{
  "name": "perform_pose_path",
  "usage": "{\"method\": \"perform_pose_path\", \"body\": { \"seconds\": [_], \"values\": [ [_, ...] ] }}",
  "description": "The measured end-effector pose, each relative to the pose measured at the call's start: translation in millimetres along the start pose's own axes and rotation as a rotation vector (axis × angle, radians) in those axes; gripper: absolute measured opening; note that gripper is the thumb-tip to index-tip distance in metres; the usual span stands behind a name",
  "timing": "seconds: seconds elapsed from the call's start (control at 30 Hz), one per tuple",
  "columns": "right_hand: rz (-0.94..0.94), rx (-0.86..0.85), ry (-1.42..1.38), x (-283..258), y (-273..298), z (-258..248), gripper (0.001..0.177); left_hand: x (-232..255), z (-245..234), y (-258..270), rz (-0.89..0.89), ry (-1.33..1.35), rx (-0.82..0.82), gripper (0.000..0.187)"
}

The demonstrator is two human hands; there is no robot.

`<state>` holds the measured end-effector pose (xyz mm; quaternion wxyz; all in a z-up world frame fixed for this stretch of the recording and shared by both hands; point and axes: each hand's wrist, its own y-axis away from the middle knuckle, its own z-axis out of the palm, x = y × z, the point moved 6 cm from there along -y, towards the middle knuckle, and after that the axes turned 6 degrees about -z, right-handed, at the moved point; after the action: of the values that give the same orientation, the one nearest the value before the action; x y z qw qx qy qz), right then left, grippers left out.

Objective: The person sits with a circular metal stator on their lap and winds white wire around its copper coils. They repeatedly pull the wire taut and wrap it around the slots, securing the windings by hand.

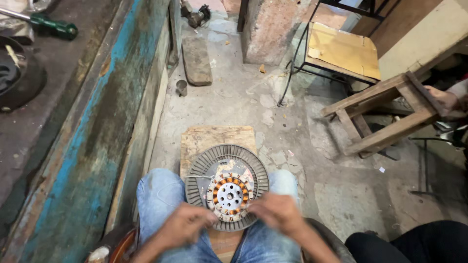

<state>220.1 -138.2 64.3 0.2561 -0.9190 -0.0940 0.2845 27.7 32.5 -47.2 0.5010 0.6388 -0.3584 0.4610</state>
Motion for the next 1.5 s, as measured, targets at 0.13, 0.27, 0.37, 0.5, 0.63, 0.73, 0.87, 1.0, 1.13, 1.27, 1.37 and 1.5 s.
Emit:
{"method": "perform_pose_path", "body": {
  "seconds": [0.13, 0.27, 0.37, 0.5, 0.63, 0.73, 0.87, 1.0, 1.13, 1.27, 1.37, 1.5],
  "values": [
    [0.428, 0.412, 0.294, 70.7, 38.0, -85.7, 0.012, 32.8, -126.2, 35.6, 0.554, 0.028, 0.956, 0.027],
    [0.745, 0.643, 0.049, 81.6, 44.3, -84.8, 0.008, 64.3, -133.7, 44.3, 0.344, -0.319, 1.279, 0.049],
    [0.423, 0.203, -0.050, 34.2, 1.6, -12.2, 0.012, 73.8, -52.2, 11.2, 0.428, -0.329, 0.740, 0.088],
    [0.070, -0.103, -0.315, -14.8, -13.1, 28.7, 0.010, 30.0, 34.1, -4.4, 0.242, -0.149, -0.083, 0.054],
    [0.317, 0.070, -0.038, 46.8, 8.1, -40.4, 0.014, 10.6, -56.7, -8.2, 0.242, 0.270, 0.163, 0.025],
    [0.583, 0.420, 0.202, 84.9, 36.7, -101.1, 0.010, 26.9, -153.6, 36.4, 0.322, 0.092, 1.157, 0.036],
    [0.655, 0.536, 0.117, 73.2, 36.9, -87.8, 0.010, 80.4, -108.2, 48.2, 0.427, -0.701, 1.288, 0.059],
    [-0.071, -0.048, -0.206, -17.4, -12.6, 1.9, 0.015, 70.6, 6.1, 2.8, 0.543, -0.536, 0.408, 0.080],
    [-0.051, -0.074, -0.198, -27.3, -30.0, 3.0, 0.010, 63.9, 27.6, 1.3, 0.616, -0.622, 0.072, 0.020],
    [0.389, 0.109, -0.067, 12.7, 0.4, -33.4, 0.010, 72.8, -55.2, 18.8, 0.658, -0.771, 0.601, 0.020],
    [0.474, 0.101, -0.014, 31.0, 2.9, -40.2, 0.010, 79.1, -94.0, 28.7, 0.519, -0.832, 0.914, 0.009],
    [0.306, -0.018, -0.108, 19.3, -1.7, -26.0, 0.011, 78.8, -114.5, 43.4, 0.518, -0.388, 1.083, 0.011]
  ]
}}
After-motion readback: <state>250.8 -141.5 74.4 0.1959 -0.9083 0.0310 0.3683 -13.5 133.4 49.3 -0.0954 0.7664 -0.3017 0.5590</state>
